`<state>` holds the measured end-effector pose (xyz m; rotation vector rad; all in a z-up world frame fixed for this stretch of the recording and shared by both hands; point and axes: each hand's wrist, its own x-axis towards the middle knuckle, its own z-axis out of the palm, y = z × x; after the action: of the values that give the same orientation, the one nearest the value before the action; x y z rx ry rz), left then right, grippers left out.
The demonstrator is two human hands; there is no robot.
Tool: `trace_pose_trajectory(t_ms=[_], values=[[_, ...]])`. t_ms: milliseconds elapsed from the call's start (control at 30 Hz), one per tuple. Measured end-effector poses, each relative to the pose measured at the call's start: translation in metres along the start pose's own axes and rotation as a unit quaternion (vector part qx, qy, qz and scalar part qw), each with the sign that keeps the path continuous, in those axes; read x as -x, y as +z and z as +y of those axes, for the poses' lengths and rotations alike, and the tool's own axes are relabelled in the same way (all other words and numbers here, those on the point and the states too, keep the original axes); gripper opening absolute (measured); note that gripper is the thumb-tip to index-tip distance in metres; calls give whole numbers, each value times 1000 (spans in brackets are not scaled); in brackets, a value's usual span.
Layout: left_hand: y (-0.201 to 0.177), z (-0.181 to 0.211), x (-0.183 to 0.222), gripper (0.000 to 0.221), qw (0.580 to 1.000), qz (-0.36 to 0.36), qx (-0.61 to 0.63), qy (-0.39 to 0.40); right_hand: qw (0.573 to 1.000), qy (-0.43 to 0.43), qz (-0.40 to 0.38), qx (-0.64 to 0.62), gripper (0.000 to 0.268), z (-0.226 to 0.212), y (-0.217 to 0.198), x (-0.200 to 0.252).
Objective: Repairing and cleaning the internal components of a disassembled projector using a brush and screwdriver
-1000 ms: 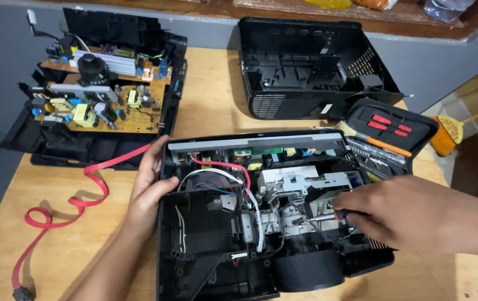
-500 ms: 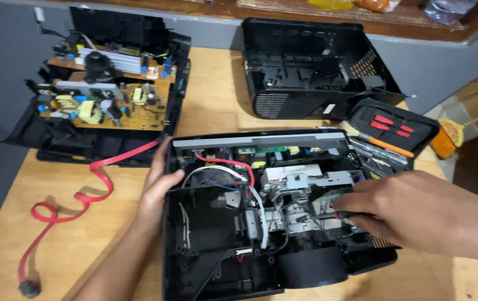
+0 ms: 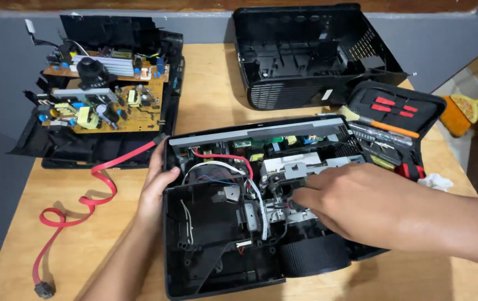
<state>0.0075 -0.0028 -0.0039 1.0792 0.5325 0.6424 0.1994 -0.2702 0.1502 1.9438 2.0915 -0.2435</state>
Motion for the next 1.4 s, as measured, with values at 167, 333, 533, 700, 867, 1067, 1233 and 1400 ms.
trace_pose_trajectory(t_ms=[167,333,533,700,867,1067,1233,1400], values=[[-8,-13,-6,80,1000,-9,5,3,1000,-1,18,-13,2,4,-3,1],[-13,-17,-11,79,999,-8,-25,22,1000,11,4,13,8,6,-1,-5],[-9,-11,-5,80,1000,-9,-17,15,999,33,-21,-4,8,3,-5,-3],[-6,-8,-4,77,999,-23,-8,33,999,46,-2,14,12,10,-9,2],[-4,-5,-2,78,1000,-14,-5,19,991,95,-95,5,20,4,-25,-8],[-4,-8,-4,77,1000,-13,10,12,997,61,-44,-32,14,2,-14,-12],[-4,-6,-2,77,1000,-11,23,0,996,69,-23,-46,13,10,-17,2],[-6,-7,-4,78,999,-21,-16,29,974,15,131,-182,29,29,-35,26]])
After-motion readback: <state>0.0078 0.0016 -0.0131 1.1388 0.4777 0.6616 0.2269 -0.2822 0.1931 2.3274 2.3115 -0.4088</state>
